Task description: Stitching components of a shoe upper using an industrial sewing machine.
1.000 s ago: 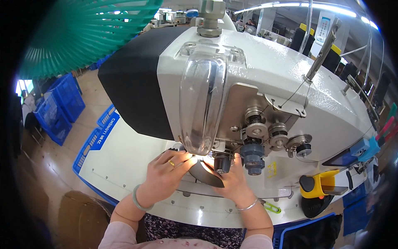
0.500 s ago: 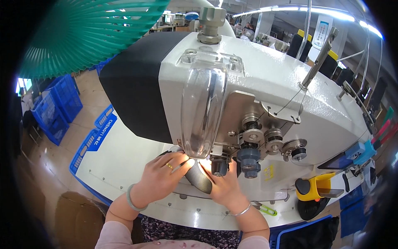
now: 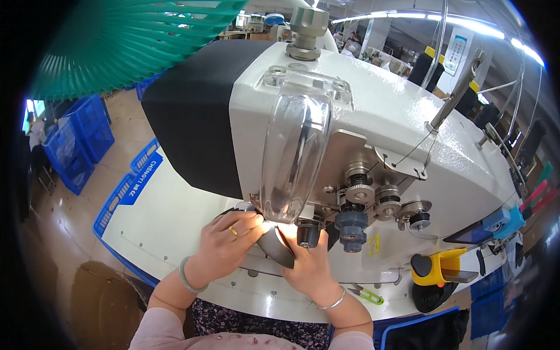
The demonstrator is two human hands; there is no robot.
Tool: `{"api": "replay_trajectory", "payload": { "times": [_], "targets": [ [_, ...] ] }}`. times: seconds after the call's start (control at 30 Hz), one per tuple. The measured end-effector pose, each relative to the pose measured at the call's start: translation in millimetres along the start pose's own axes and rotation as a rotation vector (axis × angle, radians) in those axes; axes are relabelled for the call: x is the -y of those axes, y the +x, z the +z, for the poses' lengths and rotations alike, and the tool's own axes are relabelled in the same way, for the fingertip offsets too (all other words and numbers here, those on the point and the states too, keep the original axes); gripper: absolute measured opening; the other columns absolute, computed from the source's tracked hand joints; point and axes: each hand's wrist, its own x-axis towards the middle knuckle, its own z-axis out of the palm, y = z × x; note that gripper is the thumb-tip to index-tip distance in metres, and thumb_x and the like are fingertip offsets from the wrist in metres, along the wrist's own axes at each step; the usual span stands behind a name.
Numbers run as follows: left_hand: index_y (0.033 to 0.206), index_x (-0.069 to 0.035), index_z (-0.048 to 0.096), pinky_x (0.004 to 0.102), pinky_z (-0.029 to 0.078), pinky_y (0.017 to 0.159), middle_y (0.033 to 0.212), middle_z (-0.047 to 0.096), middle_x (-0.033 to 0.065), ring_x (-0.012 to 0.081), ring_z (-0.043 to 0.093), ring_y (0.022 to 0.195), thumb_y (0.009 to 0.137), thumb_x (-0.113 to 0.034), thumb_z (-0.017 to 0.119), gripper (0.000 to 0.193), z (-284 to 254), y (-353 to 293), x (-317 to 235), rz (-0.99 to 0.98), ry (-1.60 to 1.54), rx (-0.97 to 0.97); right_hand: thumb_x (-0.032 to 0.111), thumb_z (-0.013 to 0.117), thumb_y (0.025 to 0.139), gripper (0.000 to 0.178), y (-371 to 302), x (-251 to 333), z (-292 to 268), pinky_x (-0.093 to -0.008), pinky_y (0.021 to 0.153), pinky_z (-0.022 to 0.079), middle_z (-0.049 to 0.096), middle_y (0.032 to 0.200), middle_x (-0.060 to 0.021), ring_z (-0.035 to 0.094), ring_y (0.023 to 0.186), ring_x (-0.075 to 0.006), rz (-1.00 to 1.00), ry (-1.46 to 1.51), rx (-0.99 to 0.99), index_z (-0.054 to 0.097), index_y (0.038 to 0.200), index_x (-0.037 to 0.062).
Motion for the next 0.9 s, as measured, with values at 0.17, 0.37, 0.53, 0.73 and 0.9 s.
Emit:
{"api": "replay_trajectory", "payload": {
  "times": [0.17,0.37,0.53,0.73,0.9],
  "targets": [
    [0.094,-0.003,0.067,0.0322,0.058,0.072,0.097,0.063,0.0049,0.0248,0.064,0.094,0.065,0.0,0.062,0.029,-5.5,3.2,1.0,-0.002,-0.015,0.067,-0.003,0.067,0.054,0.05,0.9,5.0,1.9,-0.0411,0.075,0.044,0.059,0.105,-0.0086,0.049,0.093,-0.0302,0.056,0.044,-0.036,0.067,0.103,-0.001],
    [0.097,-0.003,0.065,0.0325,0.058,0.072,0.1,0.061,0.0061,0.0265,0.063,0.097,0.066,0.0,0.061,0.031,-9.3,6.0,3.6,-0.014,-0.058,0.128,-0.001,0.065,0.052,0.048,-1.6,4.6,6.3,-0.0417,0.078,0.043,0.058,0.104,-0.0074,0.049,0.096,-0.0293,0.005,-0.035,-0.044,0.066,0.1,-0.0011],
    [0.098,-0.002,0.064,0.0324,0.057,0.07,0.103,0.061,0.0079,0.0267,0.063,0.098,0.068,0.001,0.062,0.031,-12.0,10.4,0.6,-0.017,-0.027,0.166,-0.001,0.067,0.052,0.054,0.0,9.9,6.7,-0.0426,0.08,0.042,0.057,0.106,-0.0091,0.049,0.096,-0.0309,0.033,-0.042,-0.055,0.064,0.105,0.0007],
    [0.099,-0.004,0.065,0.0317,0.056,0.068,0.101,0.061,0.007,0.0256,0.065,0.089,0.069,-0.002,0.065,0.03,-10.9,9.4,0.5,0.013,0.044,0.136,0.004,0.068,0.059,0.05,1.6,21.4,11.1,-0.049,0.083,0.035,0.057,0.109,-0.0082,0.056,0.095,-0.0286,0.144,0.009,-0.101,0.063,0.109,0.0032],
    [0.093,-0.01,0.068,0.0306,0.052,0.058,0.091,0.064,0.002,0.0209,0.063,0.076,0.072,-0.01,0.068,0.022,-6.5,5.9,14.9,-0.215,-0.213,0.058,0.014,0.067,0.06,0.045,5.6,15.9,12.4,-0.0465,0.081,0.034,0.058,0.096,-0.002,0.056,0.087,-0.0221,0.077,-0.076,-0.039,0.067,0.103,0.0042]
  ]
}}
